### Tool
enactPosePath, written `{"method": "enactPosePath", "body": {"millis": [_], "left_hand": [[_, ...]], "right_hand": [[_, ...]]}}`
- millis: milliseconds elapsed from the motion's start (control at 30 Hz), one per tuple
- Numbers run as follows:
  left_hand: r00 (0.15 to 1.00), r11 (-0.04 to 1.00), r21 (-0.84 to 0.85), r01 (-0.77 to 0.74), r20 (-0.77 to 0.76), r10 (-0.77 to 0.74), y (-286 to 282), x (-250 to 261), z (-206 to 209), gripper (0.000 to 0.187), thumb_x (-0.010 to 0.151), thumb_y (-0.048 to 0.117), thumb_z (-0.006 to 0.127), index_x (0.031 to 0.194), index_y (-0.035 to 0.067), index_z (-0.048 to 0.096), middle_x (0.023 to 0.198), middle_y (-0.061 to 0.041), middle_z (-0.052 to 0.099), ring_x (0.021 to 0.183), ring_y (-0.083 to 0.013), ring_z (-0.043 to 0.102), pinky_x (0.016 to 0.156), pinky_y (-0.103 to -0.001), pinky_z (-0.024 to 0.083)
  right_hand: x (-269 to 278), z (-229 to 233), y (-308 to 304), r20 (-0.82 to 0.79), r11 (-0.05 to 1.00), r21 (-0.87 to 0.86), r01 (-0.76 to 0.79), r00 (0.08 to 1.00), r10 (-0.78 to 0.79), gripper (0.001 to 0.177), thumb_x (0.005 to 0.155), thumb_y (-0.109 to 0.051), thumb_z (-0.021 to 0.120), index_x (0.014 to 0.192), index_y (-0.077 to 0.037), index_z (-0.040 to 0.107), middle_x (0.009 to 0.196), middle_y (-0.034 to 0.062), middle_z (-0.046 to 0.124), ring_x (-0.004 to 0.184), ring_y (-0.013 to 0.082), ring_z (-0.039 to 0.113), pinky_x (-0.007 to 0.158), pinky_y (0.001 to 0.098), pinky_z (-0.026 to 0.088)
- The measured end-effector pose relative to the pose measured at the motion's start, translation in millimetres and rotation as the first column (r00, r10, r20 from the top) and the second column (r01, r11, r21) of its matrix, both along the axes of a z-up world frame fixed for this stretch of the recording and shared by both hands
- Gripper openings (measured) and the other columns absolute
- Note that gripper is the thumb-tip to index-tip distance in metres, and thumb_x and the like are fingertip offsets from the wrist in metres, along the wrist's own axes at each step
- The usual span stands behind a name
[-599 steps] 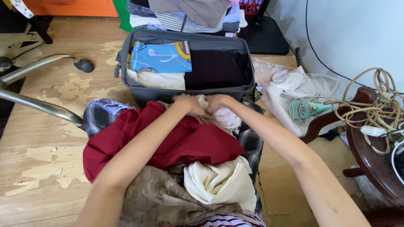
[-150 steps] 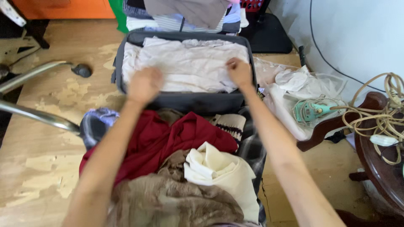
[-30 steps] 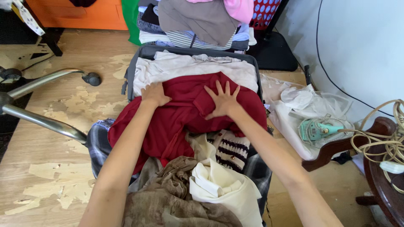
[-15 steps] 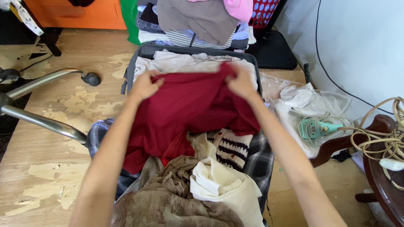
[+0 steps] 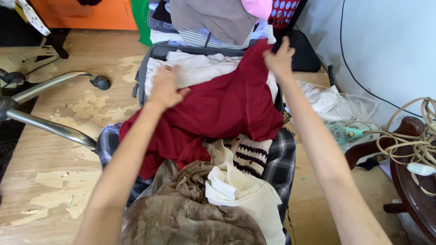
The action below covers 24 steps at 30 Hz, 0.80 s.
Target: The person folds and places various clothing items into an open suitcase. They handle a white shirt, a dark top, a pink garment, a blue patterned item, and a red top, arranging them inside the suitcase.
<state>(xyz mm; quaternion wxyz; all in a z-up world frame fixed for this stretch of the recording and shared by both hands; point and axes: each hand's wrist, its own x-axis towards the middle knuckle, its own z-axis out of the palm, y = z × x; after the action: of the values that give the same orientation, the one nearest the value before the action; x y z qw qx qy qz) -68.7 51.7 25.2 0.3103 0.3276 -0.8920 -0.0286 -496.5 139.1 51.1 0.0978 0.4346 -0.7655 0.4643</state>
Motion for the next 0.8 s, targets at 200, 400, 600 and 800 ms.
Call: {"method": "enactPosePath", "body": {"millis": [200,400,600,800], "left_hand": [[0.976,0.97,0.231,0.078,0.179,-0.121,15,-39,-37,0.067,0.083,0.043,0.075,0.137,0.009,0.054,0.139,-0.018,0.053,0.13,-0.0376,0.048,0.109,-0.05,0.041],[0.971,0.992,0.057,0.113,0.207,-0.122,26,-87,-112,0.068,0.093,0.047,0.066,0.139,-0.001,0.049,0.142,-0.026,0.045,0.127,-0.0432,0.045,0.1,-0.057,0.039],[0.963,0.971,0.24,-0.011,0.266,-0.055,-1,-38,-111,0.046,0.097,0.034,0.058,0.139,0.016,0.059,0.144,-0.014,0.054,0.137,-0.0337,0.049,0.114,-0.054,0.041],[0.911,0.927,0.088,-0.364,0.243,0.334,-18,45,-72,0.08,0.076,0.056,0.076,0.133,0.002,0.057,0.133,-0.021,0.056,0.13,-0.0403,0.047,0.105,-0.053,0.037]], "right_hand": [[103,-22,47,-0.261,0.963,0.221,-0.152,0.943,0.209,0.07,0.079,-0.032,0.079,0.141,-0.01,0.055,0.135,0.0297,0.05,0.127,0.0478,0.05,0.109,0.0548,0.044],[206,-41,65,-0.439,0.681,0.64,-0.356,0.557,0.704,0.119,0.04,-0.037,0.097,0.148,-0.013,0.052,0.141,0.0304,0.047,0.131,0.0574,0.045,0.097,0.0755,0.036],[209,-71,65,-0.301,0.621,0.719,-0.314,0.664,0.684,0.083,0.075,-0.046,0.081,0.151,-0.024,0.057,0.141,0.0078,0.061,0.136,0.0334,0.054,0.114,0.0521,0.039],[175,-59,34,-0.025,0.542,0.598,-0.591,0.662,0.749,0.051,0.091,-0.047,0.072,0.138,-0.027,0.068,0.148,0.0077,0.06,0.147,0.0405,0.038,0.119,0.0578,0.029]]}}
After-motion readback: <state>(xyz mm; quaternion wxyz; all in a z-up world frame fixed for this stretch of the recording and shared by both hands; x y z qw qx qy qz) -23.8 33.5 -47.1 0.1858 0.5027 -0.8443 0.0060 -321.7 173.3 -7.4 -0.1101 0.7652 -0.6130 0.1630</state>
